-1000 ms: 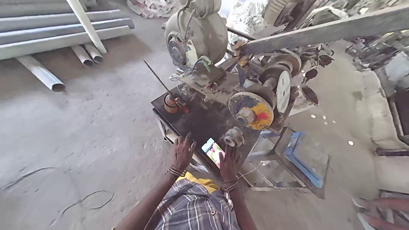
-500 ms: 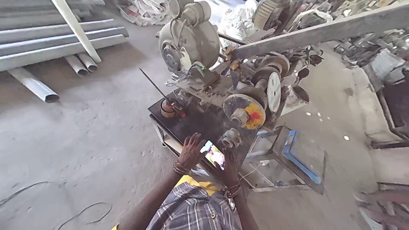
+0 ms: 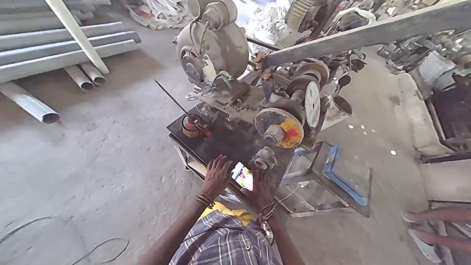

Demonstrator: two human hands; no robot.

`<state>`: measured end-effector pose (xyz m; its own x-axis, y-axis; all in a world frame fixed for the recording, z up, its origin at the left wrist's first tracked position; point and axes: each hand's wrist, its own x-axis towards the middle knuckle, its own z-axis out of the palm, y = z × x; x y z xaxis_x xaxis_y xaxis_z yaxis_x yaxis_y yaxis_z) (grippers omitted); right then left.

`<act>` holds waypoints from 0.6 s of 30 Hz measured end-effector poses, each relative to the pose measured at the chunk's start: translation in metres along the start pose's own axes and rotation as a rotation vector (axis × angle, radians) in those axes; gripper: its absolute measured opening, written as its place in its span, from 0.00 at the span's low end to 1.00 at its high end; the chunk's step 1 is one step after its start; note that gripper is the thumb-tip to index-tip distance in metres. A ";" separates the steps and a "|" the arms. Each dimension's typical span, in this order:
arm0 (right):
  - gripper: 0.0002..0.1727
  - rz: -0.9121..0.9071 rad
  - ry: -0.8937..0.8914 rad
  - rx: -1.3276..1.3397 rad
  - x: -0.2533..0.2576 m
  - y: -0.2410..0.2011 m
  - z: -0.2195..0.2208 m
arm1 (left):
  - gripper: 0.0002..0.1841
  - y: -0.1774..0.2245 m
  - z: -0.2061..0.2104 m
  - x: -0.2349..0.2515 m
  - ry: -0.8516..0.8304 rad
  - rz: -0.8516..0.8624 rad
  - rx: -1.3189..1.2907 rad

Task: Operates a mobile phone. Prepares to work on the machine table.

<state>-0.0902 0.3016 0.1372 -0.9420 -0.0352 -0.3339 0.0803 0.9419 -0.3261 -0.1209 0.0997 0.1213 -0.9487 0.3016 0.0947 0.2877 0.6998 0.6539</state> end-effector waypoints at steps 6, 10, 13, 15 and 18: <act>0.33 -0.120 0.393 0.173 -0.001 0.024 0.020 | 0.27 0.014 0.008 0.015 -0.046 -0.022 0.016; 0.29 -0.025 0.480 0.108 0.000 0.019 0.023 | 0.33 0.031 0.015 0.032 -0.122 -0.037 0.090; 0.31 0.113 0.377 0.136 0.002 0.011 0.025 | 0.35 0.043 0.022 0.041 -0.160 -0.018 0.104; 0.31 0.158 0.368 0.153 0.006 0.010 0.029 | 0.37 0.048 0.028 0.046 -0.198 -0.031 0.122; 0.28 0.168 0.436 0.093 0.011 0.006 0.038 | 0.41 0.045 0.044 0.049 -0.187 -0.053 0.136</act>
<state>-0.0875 0.2943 0.0984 -0.9607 0.2775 0.0072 0.2536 0.8879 -0.3837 -0.1491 0.1745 0.1223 -0.9261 0.3673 -0.0861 0.2647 0.7951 0.5456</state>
